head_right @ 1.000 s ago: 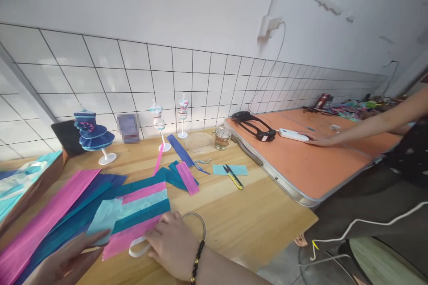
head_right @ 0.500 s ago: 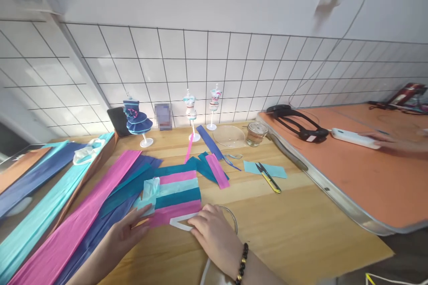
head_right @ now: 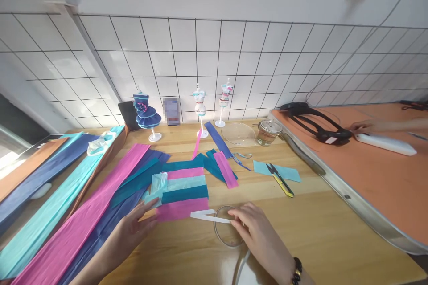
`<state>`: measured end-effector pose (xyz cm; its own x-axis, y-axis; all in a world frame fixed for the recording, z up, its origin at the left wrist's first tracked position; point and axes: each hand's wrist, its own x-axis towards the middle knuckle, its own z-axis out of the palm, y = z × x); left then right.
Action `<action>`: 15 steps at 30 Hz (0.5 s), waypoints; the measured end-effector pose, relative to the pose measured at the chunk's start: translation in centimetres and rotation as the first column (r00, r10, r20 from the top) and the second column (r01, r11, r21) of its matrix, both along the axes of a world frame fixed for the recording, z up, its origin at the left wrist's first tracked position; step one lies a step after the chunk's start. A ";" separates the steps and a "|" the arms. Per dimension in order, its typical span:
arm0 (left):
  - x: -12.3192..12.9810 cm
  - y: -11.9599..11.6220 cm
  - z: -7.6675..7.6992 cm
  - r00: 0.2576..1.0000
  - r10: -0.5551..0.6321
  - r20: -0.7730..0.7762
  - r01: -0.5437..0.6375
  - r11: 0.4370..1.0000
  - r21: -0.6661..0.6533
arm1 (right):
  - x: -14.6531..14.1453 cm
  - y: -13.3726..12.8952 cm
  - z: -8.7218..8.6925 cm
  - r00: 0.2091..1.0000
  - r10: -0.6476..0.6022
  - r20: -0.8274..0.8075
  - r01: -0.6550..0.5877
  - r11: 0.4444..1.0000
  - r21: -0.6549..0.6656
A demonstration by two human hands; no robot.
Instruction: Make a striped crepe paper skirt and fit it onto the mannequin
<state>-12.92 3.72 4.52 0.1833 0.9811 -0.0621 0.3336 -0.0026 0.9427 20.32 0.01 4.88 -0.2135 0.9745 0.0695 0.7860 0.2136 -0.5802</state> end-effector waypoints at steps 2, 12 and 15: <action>0.0 0.0 -0.1 1.000 0.002 0.008 -0.002 1.000 -0.018 | 1.1 -0.2 -0.5 0.999 -0.042 0.014 0.042 0.999 -0.012; 0.8 -0.9 0.0 0.996 0.055 0.063 -0.052 0.997 -0.054 | 5.8 -0.4 -2.9 0.982 -0.162 0.093 0.155 0.985 0.076; 1.1 -1.2 -0.2 0.992 0.106 0.066 -0.103 0.994 -0.041 | 6.5 -0.5 -3.1 0.974 -0.196 0.110 0.187 0.978 0.094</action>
<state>-11.81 2.55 4.31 0.0846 0.9924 -0.0898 0.2658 0.0644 0.9619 26.80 -0.53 1.74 -0.0349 0.9899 0.1371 0.8786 0.0958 -0.4678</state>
